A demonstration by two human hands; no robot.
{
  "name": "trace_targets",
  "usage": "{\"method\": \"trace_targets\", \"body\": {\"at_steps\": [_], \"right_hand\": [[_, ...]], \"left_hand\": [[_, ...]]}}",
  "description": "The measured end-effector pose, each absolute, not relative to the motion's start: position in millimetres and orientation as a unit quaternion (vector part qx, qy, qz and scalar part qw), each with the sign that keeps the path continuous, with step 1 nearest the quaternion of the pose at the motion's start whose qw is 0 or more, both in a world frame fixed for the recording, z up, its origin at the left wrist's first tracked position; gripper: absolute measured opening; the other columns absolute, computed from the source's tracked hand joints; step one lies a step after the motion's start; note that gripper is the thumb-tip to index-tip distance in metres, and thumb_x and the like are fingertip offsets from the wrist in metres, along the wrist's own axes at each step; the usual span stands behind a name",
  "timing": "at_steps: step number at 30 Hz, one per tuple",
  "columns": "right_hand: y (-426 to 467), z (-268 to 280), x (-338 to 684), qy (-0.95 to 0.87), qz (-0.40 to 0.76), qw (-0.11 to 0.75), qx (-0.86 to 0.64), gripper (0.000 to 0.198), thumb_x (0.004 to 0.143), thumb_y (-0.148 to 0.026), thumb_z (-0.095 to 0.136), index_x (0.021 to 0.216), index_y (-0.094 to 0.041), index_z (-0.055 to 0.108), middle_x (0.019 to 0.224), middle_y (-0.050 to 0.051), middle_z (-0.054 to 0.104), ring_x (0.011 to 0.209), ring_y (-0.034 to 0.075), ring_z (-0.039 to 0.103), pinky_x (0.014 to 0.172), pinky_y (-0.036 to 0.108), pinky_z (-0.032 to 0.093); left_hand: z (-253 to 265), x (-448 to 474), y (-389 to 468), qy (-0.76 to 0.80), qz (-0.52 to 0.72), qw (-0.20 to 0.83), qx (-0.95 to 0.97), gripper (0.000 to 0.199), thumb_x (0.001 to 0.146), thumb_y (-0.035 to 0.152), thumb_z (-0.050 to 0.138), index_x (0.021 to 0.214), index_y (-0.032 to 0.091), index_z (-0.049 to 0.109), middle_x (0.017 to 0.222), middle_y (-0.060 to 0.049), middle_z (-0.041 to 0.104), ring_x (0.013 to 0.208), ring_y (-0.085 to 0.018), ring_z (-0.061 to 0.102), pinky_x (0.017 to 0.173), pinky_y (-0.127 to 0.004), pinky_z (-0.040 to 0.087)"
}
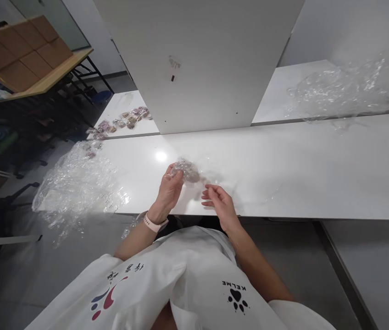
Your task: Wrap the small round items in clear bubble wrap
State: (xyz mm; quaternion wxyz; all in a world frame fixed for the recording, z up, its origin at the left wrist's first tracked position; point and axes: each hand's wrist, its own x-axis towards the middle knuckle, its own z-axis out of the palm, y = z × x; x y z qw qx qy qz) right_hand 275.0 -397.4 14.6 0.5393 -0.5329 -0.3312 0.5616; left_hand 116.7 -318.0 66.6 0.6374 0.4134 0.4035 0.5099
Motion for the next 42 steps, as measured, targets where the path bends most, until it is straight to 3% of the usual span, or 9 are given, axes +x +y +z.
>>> {"method": "trace_targets", "body": {"at_steps": [4,9,13,19,23,27,32,37,42], "right_hand": [[-401.4,19.2,284.1,-0.223,0.640,0.547,-0.491,0.043,0.088,-0.064,0.056,0.109,-0.027,0.067,0.111,0.008,0.071,0.105,0.028,0.068,0.088,0.048,0.060],[-404.7,42.7,289.3,-0.325,0.622,0.538,-0.466,0.070,0.091,-0.075,0.037,0.143,-0.030,0.052,0.134,0.009,0.064,0.120,0.030,0.063,0.095,0.048,0.057],[-415.1,56.2,287.7,-0.512,0.516,0.447,-0.520,0.077,0.084,-0.058,0.067,0.153,-0.039,0.039,0.152,0.004,0.048,0.134,0.029,0.052,0.104,0.047,0.051],[-409.7,46.2,316.5,-0.590,0.438,0.361,-0.574,0.039,0.086,-0.047,0.067,0.123,-0.034,0.065,0.122,0.003,0.069,0.106,0.028,0.068,0.089,0.045,0.058],[-393.1,47.5,390.2,-0.501,0.346,0.470,-0.639,0.052,0.075,-0.043,0.079,0.124,-0.035,0.066,0.112,0.005,0.072,0.102,0.029,0.068,0.091,0.050,0.056],[-337.4,60.1,483.0,-0.327,0.189,0.708,-0.597,0.053,0.065,-0.019,0.082,0.116,-0.029,0.071,0.101,0.005,0.072,0.089,0.025,0.070,0.075,0.042,0.056],[-211.7,81.0,546.0,-0.240,0.217,0.884,-0.338,0.036,0.090,-0.002,0.039,0.098,-0.018,0.070,0.105,0.009,0.071,0.105,0.016,0.066,0.076,0.031,0.050],[-93.9,71.6,540.3,-0.222,0.246,0.722,-0.607,0.015,0.100,-0.022,0.048,0.099,-0.018,0.062,0.092,0.008,0.069,0.087,0.011,0.057,0.071,0.024,0.049],[-44.7,34.8,529.5,-0.237,0.210,0.621,-0.717,0.028,0.099,-0.036,0.056,0.113,-0.012,0.062,0.105,0.007,0.065,0.087,0.014,0.063,0.077,0.033,0.056]], "left_hand": [[79.7,111.6,-339.9,0.376,0.425,0.683,0.460,0.050,0.073,0.056,0.078,0.104,0.021,0.060,0.090,0.000,0.065,0.079,-0.013,0.061,0.075,-0.026,0.048],[68.1,118.8,-356.3,0.410,0.365,0.712,0.439,0.043,0.071,0.047,0.084,0.095,0.018,0.064,0.076,0.002,0.060,0.069,-0.009,0.053,0.067,-0.023,0.044],[59.7,121.0,-353.8,0.429,0.401,0.658,0.470,0.038,0.073,0.041,0.083,0.094,0.018,0.063,0.083,0.000,0.062,0.076,-0.012,0.057,0.071,-0.025,0.047],[44.4,110.2,-353.5,0.451,0.310,0.519,0.656,0.032,0.087,0.039,0.069,0.114,0.023,0.063,0.103,-0.005,0.066,0.094,-0.019,0.063,0.079,-0.031,0.052],[19.3,70.7,-355.0,0.525,0.345,0.250,0.737,0.032,0.095,0.034,0.058,0.124,0.022,0.059,0.124,-0.012,0.063,0.120,-0.027,0.055,0.103,-0.048,0.047],[-8.3,37.1,-357.9,0.577,0.326,0.062,0.746,0.028,0.096,0.028,0.053,0.121,0.018,0.061,0.130,-0.015,0.061,0.128,-0.031,0.051,0.104,-0.052,0.047],[-21.4,38.1,-359.8,0.585,0.299,-0.017,0.754,0.030,0.093,0.024,0.055,0.121,0.020,0.064,0.133,-0.012,0.063,0.130,-0.032,0.052,0.109,-0.052,0.043],[-22.6,40.8,-358.9,0.586,0.302,-0.027,0.752,0.033,0.091,0.023,0.057,0.123,0.024,0.064,0.134,-0.009,0.064,0.129,-0.033,0.054,0.106,-0.052,0.046],[-22.1,39.7,-358.1,0.584,0.309,-0.031,0.750,0.035,0.089,0.022,0.059,0.124,0.027,0.064,0.133,-0.008,0.065,0.128,-0.032,0.056,0.105,-0.052,0.047]]}}
